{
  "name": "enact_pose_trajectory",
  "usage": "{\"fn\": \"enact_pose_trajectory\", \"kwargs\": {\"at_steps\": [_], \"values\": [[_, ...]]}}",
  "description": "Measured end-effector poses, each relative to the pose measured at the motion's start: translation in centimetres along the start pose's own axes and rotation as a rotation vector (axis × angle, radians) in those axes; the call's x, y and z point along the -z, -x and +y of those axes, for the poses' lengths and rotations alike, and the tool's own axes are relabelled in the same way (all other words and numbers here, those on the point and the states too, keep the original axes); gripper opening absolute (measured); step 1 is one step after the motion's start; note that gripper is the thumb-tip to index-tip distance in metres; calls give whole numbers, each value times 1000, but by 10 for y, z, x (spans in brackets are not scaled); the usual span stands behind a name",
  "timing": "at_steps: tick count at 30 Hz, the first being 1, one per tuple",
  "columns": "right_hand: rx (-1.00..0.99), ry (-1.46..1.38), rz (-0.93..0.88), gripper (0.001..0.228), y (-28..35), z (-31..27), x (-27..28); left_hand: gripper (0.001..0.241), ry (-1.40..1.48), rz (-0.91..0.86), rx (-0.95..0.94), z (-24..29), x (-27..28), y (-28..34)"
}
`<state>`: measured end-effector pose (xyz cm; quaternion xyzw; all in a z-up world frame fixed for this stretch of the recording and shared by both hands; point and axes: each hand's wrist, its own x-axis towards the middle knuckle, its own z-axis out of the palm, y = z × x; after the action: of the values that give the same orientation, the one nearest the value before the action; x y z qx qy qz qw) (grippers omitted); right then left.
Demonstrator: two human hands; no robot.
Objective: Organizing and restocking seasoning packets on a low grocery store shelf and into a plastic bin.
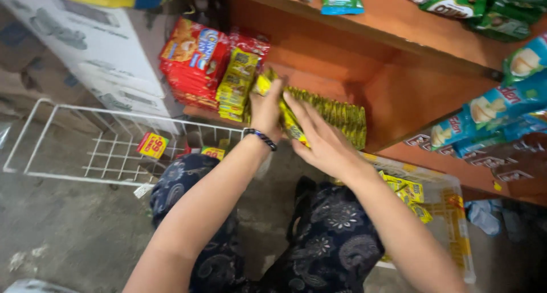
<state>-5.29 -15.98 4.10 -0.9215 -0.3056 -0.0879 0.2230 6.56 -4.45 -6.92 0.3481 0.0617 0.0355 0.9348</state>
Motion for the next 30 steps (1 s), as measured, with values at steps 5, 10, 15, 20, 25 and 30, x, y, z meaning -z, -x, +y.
{"fn": "enact_pose_trajectory", "kwargs": {"at_steps": [5,10,15,20,25,30], "values": [[-209,42,-79,71,43,49,25,63,0,-234,448,-76,-44,-17],[-263,-131,112,62,93,93,35,91,-336,-481,703,-140,-97,-17],[-427,-73,393,52,134,132,46,92,-530,-468,492,-212,-94,-26],[-540,-70,435,53,147,143,56,52,-1231,-758,-144,-240,-64,-14],[-536,-183,525,51,145,160,36,34,-1934,-1320,-303,-282,-62,-7],[-517,49,558,51,143,175,19,65,-1773,-1413,-570,-285,-80,-1]]}}
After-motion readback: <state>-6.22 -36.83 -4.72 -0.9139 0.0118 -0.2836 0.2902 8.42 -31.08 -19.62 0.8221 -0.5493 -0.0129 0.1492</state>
